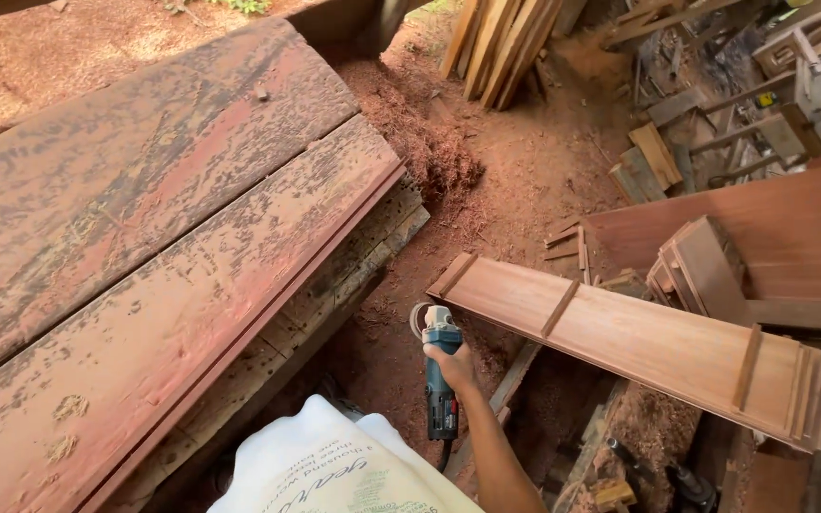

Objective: Sanding the edges of long wooden strips using an angle grinder.

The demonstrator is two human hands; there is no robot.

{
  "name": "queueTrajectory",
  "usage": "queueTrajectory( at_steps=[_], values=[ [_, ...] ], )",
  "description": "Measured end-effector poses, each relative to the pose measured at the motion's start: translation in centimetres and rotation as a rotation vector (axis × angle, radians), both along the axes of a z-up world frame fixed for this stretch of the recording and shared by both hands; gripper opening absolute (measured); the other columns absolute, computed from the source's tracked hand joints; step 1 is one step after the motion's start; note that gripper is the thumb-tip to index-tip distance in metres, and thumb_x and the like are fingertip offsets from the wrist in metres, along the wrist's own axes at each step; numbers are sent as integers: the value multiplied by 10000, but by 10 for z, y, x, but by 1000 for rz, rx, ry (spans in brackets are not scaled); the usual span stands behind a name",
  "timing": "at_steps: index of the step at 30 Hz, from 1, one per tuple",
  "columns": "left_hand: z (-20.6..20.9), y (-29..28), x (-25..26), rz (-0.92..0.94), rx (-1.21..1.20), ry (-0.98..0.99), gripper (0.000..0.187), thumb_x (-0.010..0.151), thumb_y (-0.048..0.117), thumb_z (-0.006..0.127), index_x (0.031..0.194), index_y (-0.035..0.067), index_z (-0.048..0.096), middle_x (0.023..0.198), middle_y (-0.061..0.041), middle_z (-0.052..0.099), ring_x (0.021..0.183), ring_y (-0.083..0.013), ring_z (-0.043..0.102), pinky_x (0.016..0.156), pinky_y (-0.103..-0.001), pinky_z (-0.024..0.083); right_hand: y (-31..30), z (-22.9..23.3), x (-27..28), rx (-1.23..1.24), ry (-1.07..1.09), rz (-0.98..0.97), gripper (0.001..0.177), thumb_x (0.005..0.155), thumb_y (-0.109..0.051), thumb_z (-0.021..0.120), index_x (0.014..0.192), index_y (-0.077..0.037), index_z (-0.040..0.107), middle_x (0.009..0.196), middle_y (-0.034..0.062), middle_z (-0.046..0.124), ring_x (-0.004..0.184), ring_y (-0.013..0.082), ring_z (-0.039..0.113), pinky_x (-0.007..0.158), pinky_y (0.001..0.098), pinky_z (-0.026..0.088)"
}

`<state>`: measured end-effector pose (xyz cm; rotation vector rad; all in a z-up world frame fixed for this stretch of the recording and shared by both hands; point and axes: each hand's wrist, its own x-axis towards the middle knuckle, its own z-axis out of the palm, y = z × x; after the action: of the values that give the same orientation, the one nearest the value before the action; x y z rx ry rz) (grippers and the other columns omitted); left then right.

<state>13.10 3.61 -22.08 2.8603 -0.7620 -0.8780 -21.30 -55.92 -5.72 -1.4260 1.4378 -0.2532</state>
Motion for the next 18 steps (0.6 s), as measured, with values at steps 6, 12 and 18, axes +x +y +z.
queueTrajectory(
  at_steps=[6,12,18],
  values=[
    [113,-166,-9,-21,184,3,979,861,717,631,1592,114,385,1482,-117,584,1371,-235,560,1158,-431,450,-10,12,1,46,50,116,402,674,-292,859,977,-82,698,815,90,697,650,214,685,604,382,582],
    [101,-252,-25,48,-135,-154,691,875,485,680,1479,181,537,1427,-20,626,1323,-215,565,1115,-423,425,-17,9,8,5,74,176,467,663,-284,848,1066,-110,690,907,80,705,740,224,693,670,405,586],
    [91,-206,-51,69,-235,-225,607,818,408,689,1383,202,616,1402,12,651,1314,-210,574,1101,-412,415,-56,13,20,-40,-9,160,500,719,-293,816,1158,-133,637,1017,86,685,841,215,694,743,396,589]
  ],
)
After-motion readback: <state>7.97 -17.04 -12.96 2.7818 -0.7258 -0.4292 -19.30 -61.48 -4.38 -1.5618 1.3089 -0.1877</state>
